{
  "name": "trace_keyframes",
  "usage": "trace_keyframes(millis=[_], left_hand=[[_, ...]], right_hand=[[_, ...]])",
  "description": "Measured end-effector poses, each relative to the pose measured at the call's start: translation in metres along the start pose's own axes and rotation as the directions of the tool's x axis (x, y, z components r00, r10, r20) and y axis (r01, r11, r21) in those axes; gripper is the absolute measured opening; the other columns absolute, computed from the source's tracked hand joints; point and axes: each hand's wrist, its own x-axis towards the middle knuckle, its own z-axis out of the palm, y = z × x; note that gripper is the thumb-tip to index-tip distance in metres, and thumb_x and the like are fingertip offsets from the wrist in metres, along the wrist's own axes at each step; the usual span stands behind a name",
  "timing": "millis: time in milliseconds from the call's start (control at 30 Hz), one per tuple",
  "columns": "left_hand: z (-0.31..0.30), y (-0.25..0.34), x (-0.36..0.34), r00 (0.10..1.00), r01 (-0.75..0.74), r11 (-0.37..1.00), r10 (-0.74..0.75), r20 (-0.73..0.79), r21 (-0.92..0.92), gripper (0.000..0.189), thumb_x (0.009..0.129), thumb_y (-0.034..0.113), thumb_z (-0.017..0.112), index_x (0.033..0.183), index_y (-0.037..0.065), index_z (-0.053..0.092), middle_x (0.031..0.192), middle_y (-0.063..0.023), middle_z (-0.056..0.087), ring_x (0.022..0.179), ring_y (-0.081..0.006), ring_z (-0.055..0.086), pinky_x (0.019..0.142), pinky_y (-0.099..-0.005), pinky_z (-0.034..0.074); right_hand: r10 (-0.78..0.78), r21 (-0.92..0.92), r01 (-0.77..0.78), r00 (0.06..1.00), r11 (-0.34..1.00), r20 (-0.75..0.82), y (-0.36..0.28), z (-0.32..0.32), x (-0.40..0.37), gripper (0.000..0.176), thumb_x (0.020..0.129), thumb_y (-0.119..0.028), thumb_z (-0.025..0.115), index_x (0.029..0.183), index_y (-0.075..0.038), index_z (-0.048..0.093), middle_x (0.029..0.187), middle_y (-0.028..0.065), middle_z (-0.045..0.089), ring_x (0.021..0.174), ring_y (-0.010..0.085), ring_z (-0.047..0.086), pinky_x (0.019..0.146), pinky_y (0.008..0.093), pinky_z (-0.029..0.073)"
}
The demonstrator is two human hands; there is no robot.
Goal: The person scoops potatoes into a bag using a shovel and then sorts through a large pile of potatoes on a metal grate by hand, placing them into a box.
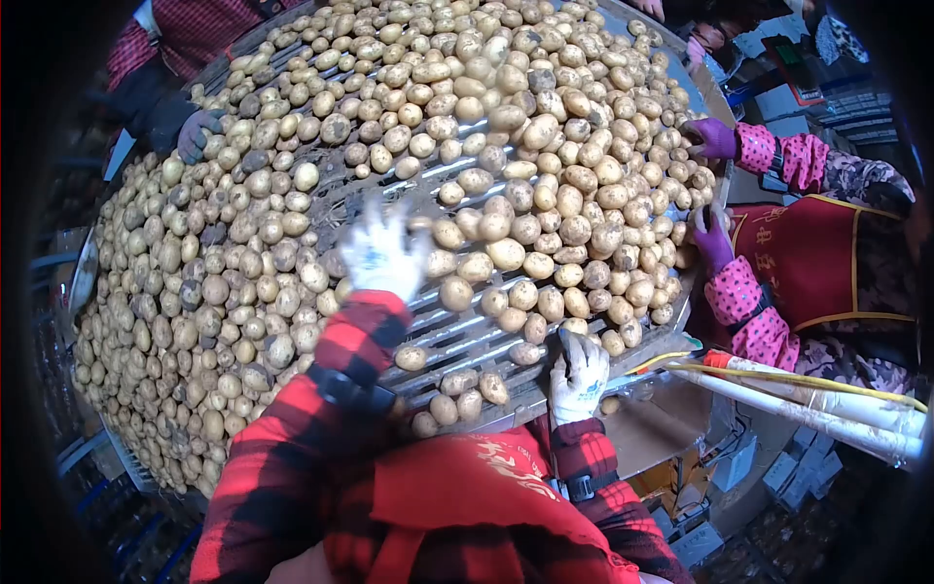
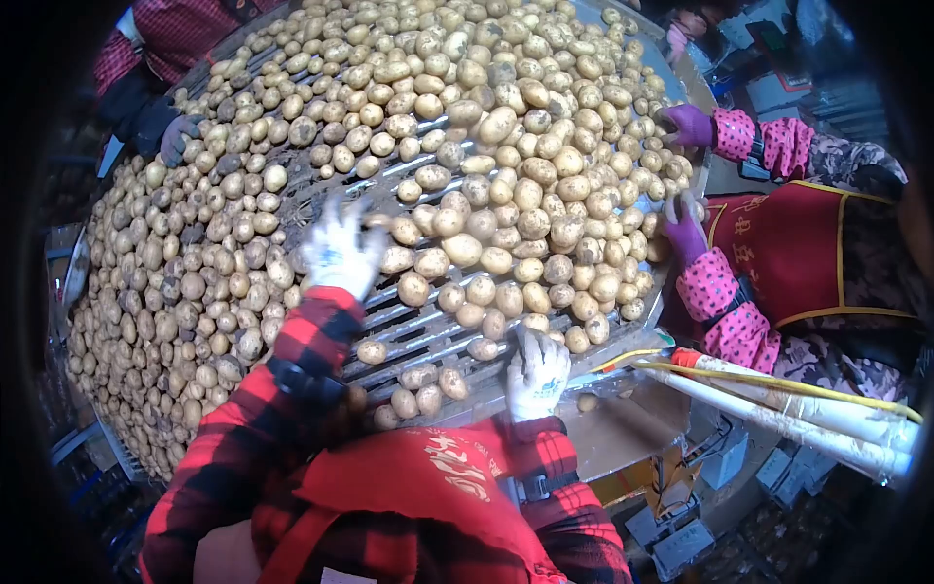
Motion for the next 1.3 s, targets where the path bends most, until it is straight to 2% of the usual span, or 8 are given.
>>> trace_keyframes(millis=[433, 500, 600, 667, 700, 833, 1100, 1300], left_hand=[[-0.028, 0.110, -0.081, 0.932, -0.151, 0.584, 0.352, 0.082, -0.797, 0.057, 0.096, 0.039, 0.069, 0.150, 0.023, 0.057, 0.170, -0.0193, 0.026, 0.153, -0.0443, 0.031, 0.123, -0.0586, 0.029], [-0.031, 0.086, -0.093, 0.931, 0.199, 0.247, 0.254, 0.262, -0.948, 0.056, 0.104, 0.049, 0.059, 0.152, 0.020, 0.054, 0.170, -0.0168, 0.031, 0.154, -0.0374, 0.035, 0.124, -0.0505, 0.032], [-0.063, 0.046, -0.091, 0.548, 0.765, -0.600, 0.415, 0.726, -0.235, 0.056, 0.108, 0.039, 0.055, 0.157, 0.014, 0.042, 0.152, -0.0129, 0.050, 0.133, -0.0280, 0.052, 0.112, -0.0454, 0.044], [-0.030, 0.011, -0.100, 0.691, 0.722, -0.550, 0.531, 0.492, -0.420, 0.046, 0.109, 0.045, 0.052, 0.142, 0.013, 0.055, 0.132, -0.0092, 0.062, 0.120, -0.0238, 0.059, 0.106, -0.0399, 0.049], [-0.049, 0.000, -0.097, 0.610, 0.679, -0.710, 0.687, 0.396, 0.185, 0.040, 0.109, 0.042, 0.054, 0.137, 0.013, 0.058, 0.127, -0.0077, 0.064, 0.117, -0.0228, 0.061, 0.105, -0.0387, 0.049], [-0.069, -0.051, -0.115, 0.616, 0.705, -0.629, 0.312, 0.723, -0.329, 0.032, 0.108, 0.030, 0.060, 0.135, 0.014, 0.063, 0.111, -0.0005, 0.063, 0.092, -0.0110, 0.059, 0.073, -0.0223, 0.051], [-0.063, -0.090, -0.156, 0.660, 0.683, -0.641, 0.338, 0.670, -0.350, 0.047, 0.089, 0.003, 0.064, 0.136, 0.005, 0.060, 0.116, -0.0069, 0.067, 0.102, -0.0203, 0.065, 0.087, -0.0333, 0.054], [-0.089, -0.077, -0.123, 0.574, 0.646, -0.689, 0.154, 0.805, -0.329, 0.037, 0.102, 0.023, 0.061, 0.138, 0.012, 0.062, 0.118, -0.0032, 0.067, 0.090, -0.0143, 0.058, 0.072, -0.0250, 0.050]], right_hand=[[0.102, 0.292, -0.089, 0.994, 0.952, -0.027, 0.011, 0.008, 0.006, 0.037, 0.097, 0.000, 0.062, 0.133, -0.006, 0.068, 0.119, 0.0119, 0.070, 0.110, 0.0270, 0.065, 0.101, 0.0415, 0.052], [0.301, 0.572, -0.221, 0.953, 0.790, -0.048, -0.024, -0.008, 0.025, 0.031, 0.106, -0.005, 0.056, 0.136, -0.001, 0.066, 0.126, 0.0096, 0.070, 0.116, 0.0194, 0.063, 0.105, 0.0372, 0.050], [-0.074, 0.601, 0.022, 0.995, 0.799, 0.061, -0.104, -0.038, 0.068, 0.034, 0.101, -0.009, 0.061, 0.134, -0.002, 0.066, 0.129, 0.0164, 0.067, 0.119, 0.0304, 0.063, 0.106, 0.0430, 0.049], [-0.406, 0.608, 0.238, 0.901, 0.757, 0.152, -0.136, -0.027, 0.091, 0.036, 0.097, -0.011, 0.065, 0.132, -0.004, 0.066, 0.131, 0.0206, 0.064, 0.117, 0.0394, 0.063, 0.104, 0.0498, 0.049], [-0.484, 0.594, 0.299, 0.857, 0.747, 0.178, -0.152, -0.018, 0.099, 0.035, 0.095, -0.011, 0.066, 0.130, -0.004, 0.067, 0.131, 0.0218, 0.064, 0.117, 0.0416, 0.062, 0.104, 0.0516, 0.048], [-0.552, 0.465, 0.493, 0.834, 0.736, -0.009, -0.186, 0.039, 0.172, 0.036, 0.090, -0.011, 0.071, 0.125, -0.007, 0.068, 0.129, 0.0184, 0.066, 0.106, 0.0399, 0.067, 0.087, 0.0471, 0.055], [-0.692, -0.217, 0.839, 0.536, 0.499, 0.484, -0.243, 0.197, 0.269, 0.026, 0.102, -0.021, 0.055, 0.122, -0.009, 0.066, 0.114, 0.0210, 0.070, 0.098, 0.0388, 0.071, 0.077, 0.0485, 0.059], [-0.626, 0.227, 0.604, 0.610, 0.764, 0.486, -0.247, 0.152, 0.297, 0.029, 0.089, -0.017, 0.068, 0.117, -0.011, 0.074, 0.105, 0.0178, 0.076, 0.098, 0.0371, 0.073, 0.084, 0.0474, 0.059]])
